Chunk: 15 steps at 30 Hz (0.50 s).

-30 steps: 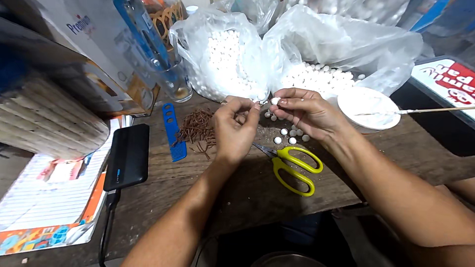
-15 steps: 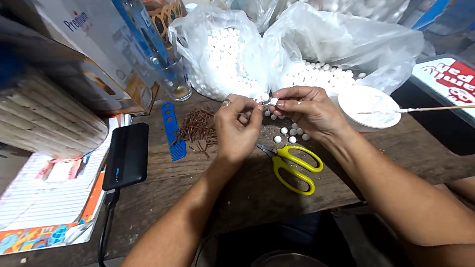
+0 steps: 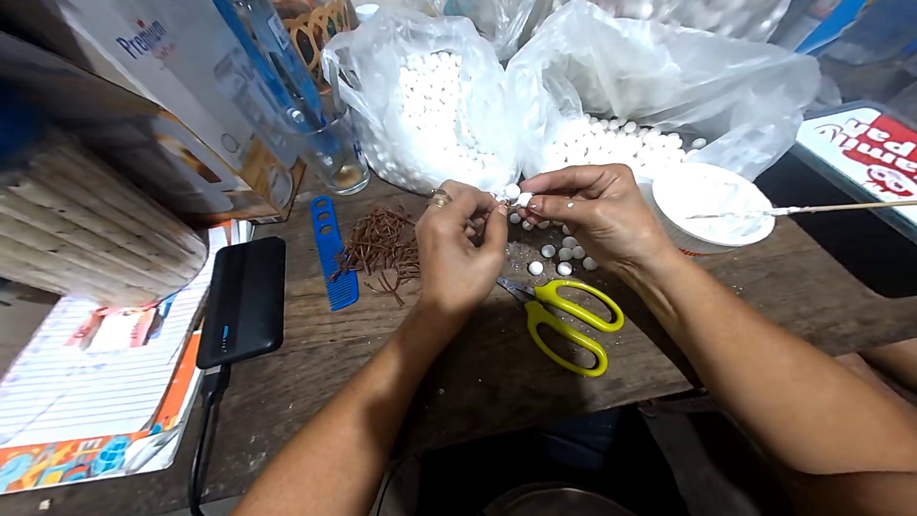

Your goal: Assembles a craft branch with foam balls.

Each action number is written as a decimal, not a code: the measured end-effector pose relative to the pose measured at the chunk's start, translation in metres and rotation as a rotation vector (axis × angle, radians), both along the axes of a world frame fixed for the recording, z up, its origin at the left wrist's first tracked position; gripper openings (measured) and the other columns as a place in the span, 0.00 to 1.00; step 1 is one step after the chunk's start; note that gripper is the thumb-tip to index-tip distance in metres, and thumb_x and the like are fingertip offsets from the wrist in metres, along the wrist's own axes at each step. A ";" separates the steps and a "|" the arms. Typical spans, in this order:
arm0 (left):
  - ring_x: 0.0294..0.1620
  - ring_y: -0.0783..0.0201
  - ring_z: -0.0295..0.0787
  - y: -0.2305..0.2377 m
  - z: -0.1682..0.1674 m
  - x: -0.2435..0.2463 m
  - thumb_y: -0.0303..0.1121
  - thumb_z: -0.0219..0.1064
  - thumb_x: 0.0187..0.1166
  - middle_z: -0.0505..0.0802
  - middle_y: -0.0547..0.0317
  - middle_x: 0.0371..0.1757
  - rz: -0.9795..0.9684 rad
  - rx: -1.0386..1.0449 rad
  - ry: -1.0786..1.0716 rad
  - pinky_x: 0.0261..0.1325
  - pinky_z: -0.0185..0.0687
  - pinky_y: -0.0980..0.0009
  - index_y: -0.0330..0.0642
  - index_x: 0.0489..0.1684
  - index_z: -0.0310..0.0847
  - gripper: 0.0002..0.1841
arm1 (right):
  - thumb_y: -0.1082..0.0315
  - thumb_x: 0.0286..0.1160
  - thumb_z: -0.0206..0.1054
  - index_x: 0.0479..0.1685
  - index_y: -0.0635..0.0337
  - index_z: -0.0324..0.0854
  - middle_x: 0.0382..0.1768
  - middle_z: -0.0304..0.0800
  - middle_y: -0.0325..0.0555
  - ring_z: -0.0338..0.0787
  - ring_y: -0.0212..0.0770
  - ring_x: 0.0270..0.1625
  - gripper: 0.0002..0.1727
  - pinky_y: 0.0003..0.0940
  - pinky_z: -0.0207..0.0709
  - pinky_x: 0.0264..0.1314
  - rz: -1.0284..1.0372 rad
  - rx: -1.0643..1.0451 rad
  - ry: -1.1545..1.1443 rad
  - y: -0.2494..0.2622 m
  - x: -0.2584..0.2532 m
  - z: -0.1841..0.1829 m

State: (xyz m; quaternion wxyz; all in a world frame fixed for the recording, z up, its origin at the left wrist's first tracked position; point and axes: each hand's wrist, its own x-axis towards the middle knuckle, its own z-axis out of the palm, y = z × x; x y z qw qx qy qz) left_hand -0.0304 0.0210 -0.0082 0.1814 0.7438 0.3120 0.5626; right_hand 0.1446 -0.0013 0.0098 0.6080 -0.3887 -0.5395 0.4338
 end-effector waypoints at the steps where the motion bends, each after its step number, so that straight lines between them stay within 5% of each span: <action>1: 0.35 0.78 0.79 0.000 0.000 0.000 0.22 0.67 0.74 0.85 0.55 0.36 0.003 0.004 0.007 0.36 0.71 0.88 0.33 0.29 0.86 0.04 | 0.88 0.67 0.66 0.41 0.64 0.92 0.32 0.96 0.38 0.94 0.29 0.34 0.13 0.25 0.91 0.46 0.003 -0.005 0.006 0.000 0.000 0.000; 15: 0.36 0.78 0.79 -0.002 0.000 -0.001 0.23 0.66 0.75 0.85 0.56 0.38 0.006 0.003 0.031 0.36 0.72 0.87 0.34 0.30 0.84 0.05 | 0.88 0.66 0.68 0.41 0.66 0.91 0.31 0.96 0.37 0.94 0.28 0.33 0.12 0.25 0.91 0.44 -0.014 0.006 -0.076 -0.004 -0.003 0.002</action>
